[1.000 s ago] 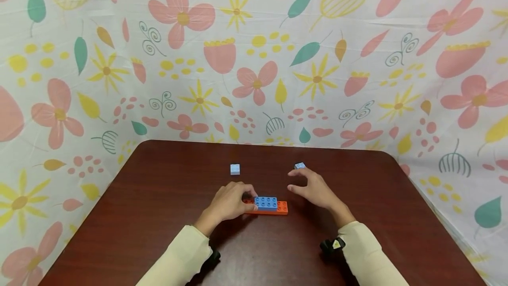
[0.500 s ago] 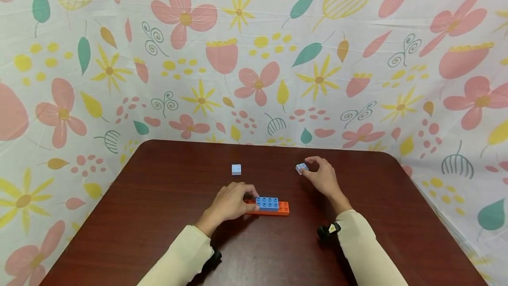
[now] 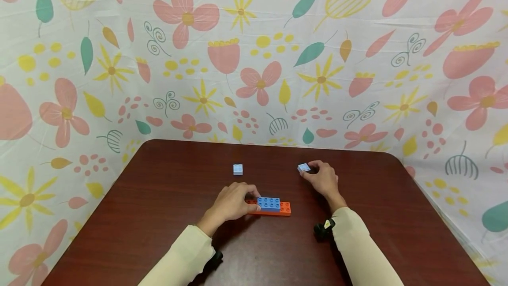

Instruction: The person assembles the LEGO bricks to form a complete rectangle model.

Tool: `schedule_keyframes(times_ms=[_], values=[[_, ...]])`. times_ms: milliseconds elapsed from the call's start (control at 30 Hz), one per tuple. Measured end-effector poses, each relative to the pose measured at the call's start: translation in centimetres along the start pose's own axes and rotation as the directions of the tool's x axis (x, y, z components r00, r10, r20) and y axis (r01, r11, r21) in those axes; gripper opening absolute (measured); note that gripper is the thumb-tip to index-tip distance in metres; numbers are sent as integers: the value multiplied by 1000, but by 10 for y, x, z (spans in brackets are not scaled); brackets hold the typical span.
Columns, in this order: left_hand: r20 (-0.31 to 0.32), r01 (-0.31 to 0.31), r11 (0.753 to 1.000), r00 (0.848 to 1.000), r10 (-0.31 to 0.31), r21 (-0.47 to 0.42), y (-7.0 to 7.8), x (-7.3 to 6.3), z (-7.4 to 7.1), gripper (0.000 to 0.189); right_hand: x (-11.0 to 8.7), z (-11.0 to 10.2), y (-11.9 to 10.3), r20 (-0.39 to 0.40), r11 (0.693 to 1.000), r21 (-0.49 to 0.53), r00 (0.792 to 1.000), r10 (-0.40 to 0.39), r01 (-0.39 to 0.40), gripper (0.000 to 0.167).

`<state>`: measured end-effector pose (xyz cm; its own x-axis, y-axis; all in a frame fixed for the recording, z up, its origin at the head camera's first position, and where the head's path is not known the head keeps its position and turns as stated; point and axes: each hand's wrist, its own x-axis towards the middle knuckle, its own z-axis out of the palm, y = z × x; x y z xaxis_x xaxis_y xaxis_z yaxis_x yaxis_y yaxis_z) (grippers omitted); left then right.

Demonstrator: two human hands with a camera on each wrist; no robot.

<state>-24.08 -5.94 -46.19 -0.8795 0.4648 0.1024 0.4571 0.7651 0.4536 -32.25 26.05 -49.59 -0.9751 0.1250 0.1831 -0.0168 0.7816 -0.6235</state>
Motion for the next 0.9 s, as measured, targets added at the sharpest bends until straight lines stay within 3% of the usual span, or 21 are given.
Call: schedule_keyframes(times_ms=[300, 700, 900], values=[[-11, 0, 1000, 1000, 0, -6, 0, 0, -1, 21, 0, 4, 2, -16, 996, -91, 1000, -6, 4, 45], [-5, -1, 1000, 1000, 1, -6, 1, 0, -2, 22, 0, -1, 3, 23, 1000, -19, 1000, -10, 11, 42], [-5, 4, 1000, 1000, -4, -15, 1, -1, -1, 21, -6, -8, -1, 46, 998, 21, 998, -53, 52, 42]])
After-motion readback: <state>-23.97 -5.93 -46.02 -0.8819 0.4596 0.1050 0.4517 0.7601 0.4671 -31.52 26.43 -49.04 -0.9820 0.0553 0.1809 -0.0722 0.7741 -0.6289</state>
